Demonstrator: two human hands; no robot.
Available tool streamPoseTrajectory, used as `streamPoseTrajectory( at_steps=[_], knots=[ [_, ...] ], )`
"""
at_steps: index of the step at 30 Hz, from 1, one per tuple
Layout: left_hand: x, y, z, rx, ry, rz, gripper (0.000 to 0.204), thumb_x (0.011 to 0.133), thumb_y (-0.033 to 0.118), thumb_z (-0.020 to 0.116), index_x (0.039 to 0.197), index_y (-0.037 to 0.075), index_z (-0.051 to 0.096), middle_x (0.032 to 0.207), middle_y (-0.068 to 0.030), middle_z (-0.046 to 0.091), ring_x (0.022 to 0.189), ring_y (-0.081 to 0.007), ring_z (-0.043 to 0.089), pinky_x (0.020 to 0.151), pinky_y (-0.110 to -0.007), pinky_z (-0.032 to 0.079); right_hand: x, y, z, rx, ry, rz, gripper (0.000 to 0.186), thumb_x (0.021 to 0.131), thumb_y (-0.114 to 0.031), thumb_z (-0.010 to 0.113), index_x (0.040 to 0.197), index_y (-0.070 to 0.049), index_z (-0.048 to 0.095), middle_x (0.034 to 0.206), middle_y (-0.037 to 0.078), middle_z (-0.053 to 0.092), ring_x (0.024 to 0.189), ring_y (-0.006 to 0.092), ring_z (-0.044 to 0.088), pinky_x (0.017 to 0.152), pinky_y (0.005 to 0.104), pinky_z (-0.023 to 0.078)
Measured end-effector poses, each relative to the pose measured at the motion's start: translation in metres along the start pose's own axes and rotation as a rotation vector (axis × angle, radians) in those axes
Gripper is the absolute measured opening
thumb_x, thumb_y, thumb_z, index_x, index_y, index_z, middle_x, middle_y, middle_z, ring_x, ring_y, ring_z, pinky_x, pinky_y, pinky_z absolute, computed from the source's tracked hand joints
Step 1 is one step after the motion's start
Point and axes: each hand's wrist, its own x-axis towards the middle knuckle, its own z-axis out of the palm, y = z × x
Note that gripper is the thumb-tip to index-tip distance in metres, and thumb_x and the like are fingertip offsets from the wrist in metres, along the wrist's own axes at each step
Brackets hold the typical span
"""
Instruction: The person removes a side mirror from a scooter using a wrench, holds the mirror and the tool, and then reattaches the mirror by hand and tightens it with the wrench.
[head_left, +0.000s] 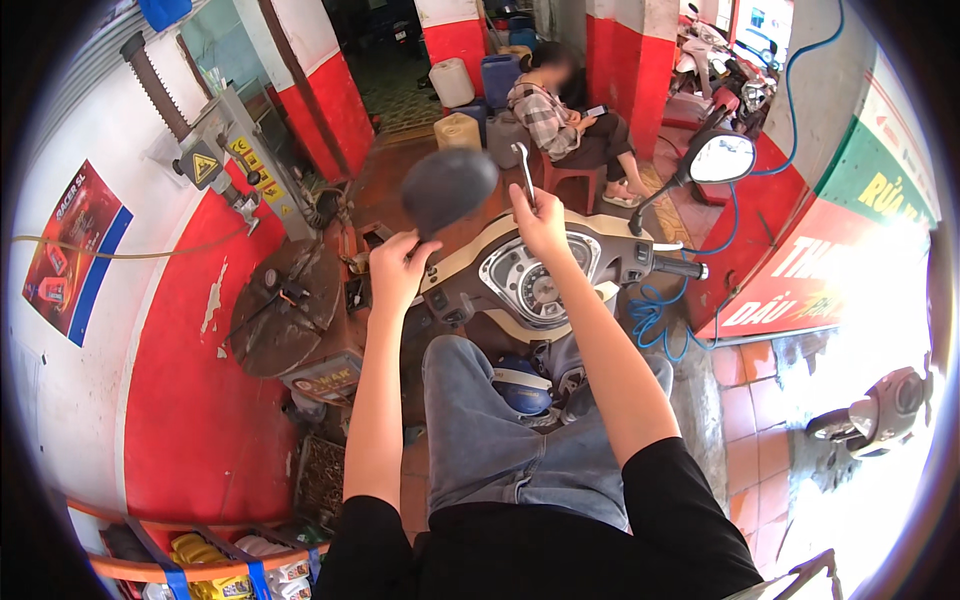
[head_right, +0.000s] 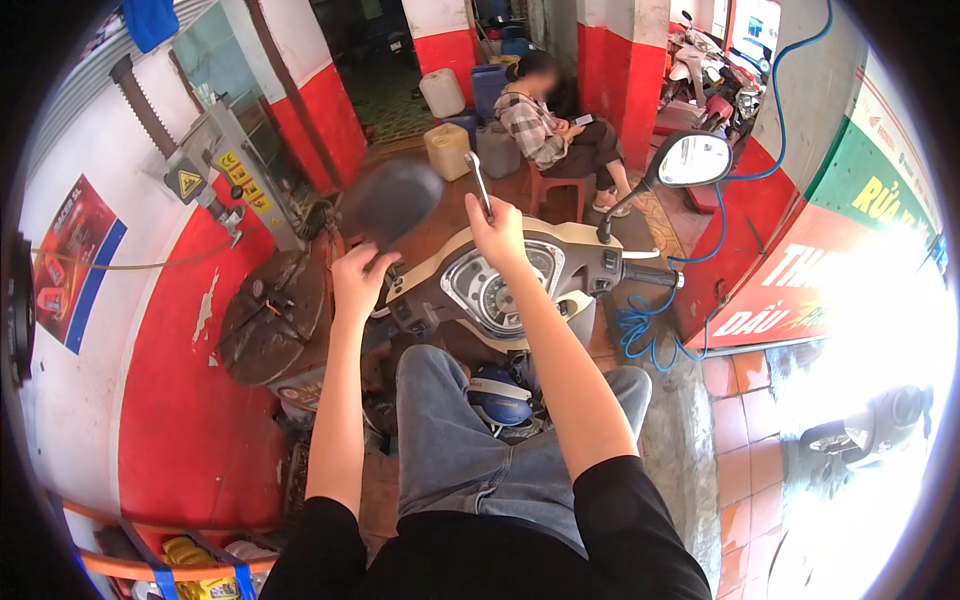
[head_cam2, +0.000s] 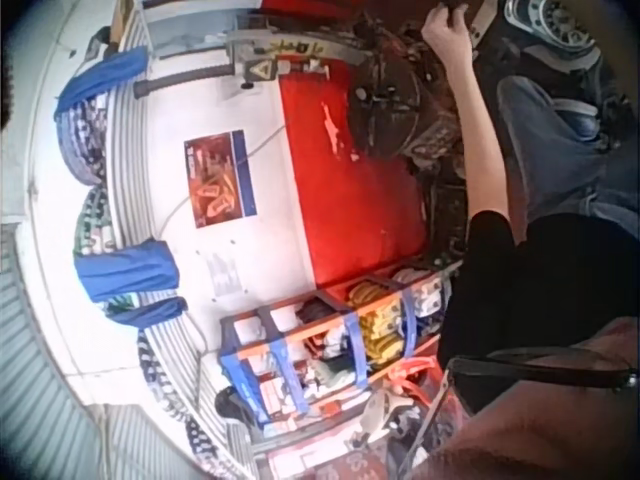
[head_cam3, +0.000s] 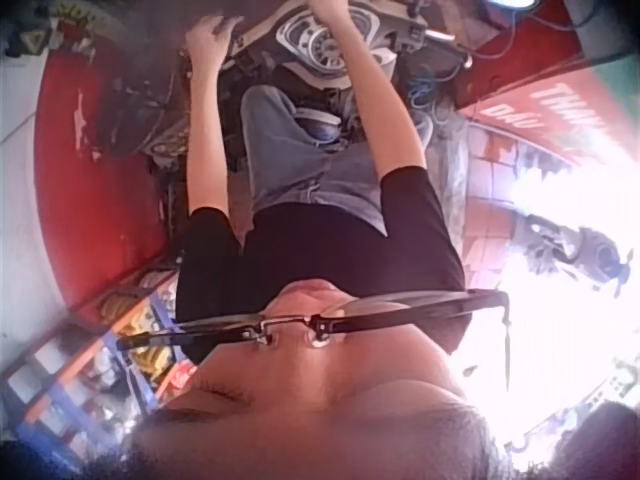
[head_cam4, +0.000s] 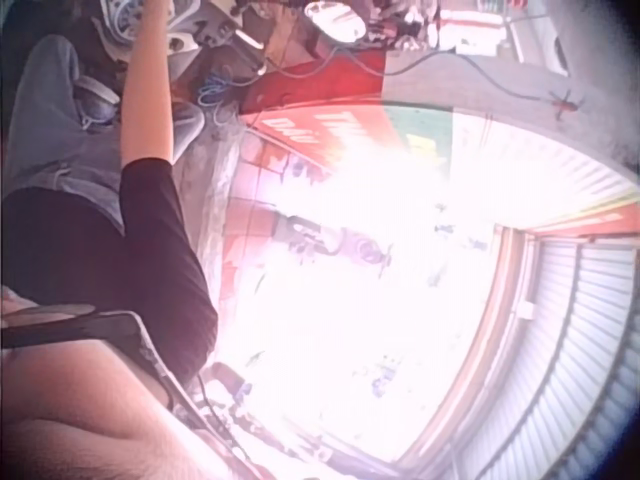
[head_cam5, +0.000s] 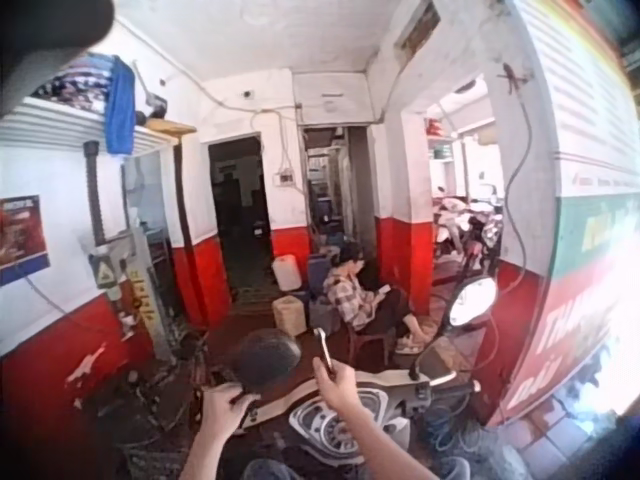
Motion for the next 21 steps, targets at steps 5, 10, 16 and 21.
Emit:
streamPoseTrajectory(
  at_steps=[5,10,16,21],
  knots=[
    [0.027,-0.035,0.02,-0.365,-0.206,-0.288,0.021,0.083,0.018,0.076,0.083,-0.002,0.07,0.07,-0.0033,0.065,0.062,-0.007,0.051,0.055,-0.028,0.039,0.0,-0.002,0.003,0.071,-0.038,0.087,0.045,0.096,-0.031,0.059,0.066,0.001,0.052,0.052,0.001,0.043,0.051,0.0085,0.036,0.048,0.0329,0.032],
    [0.026,-0.02,0.03,-0.313,-0.181,-0.259,0.034,0.081,0.031,0.077,0.087,0.0,0.063,0.066,-0.0017,0.058,0.063,-0.0092,0.053,0.059,-0.028,0.044,0.002,-0.005,-0.001,0.049,-0.046,0.087,0.044,0.096,-0.031,0.058,0.066,0.001,0.052,0.052,0.0,0.045,0.051,0.0077,0.038,0.048,0.0319,0.033],
    [-0.017,-0.01,0.047,-0.441,0.116,-0.402,0.031,0.08,0.023,0.078,0.074,0.006,0.053,0.069,0.0022,0.049,0.065,-0.0071,0.044,0.061,-0.028,0.037,0.002,-0.002,-0.005,0.033,-0.028,0.04,0.042,0.096,-0.029,0.06,0.067,0.001,0.054,0.052,0.0,0.046,0.051,0.007,0.038,0.048,0.0315,0.033],
    [-0.019,-0.033,0.019,-1.506,0.349,-0.525,0.042,0.095,0.026,0.056,0.06,0.018,0.034,0.06,0.0012,0.03,0.062,-0.0158,0.036,0.073,-0.037,0.041,-0.002,0.001,0.0,0.014,-0.053,0.027,0.041,0.095,-0.029,0.06,0.068,0.002,0.055,0.052,0.001,0.045,0.051,0.0075,0.037,0.048,0.0311,0.033]
  ],
)
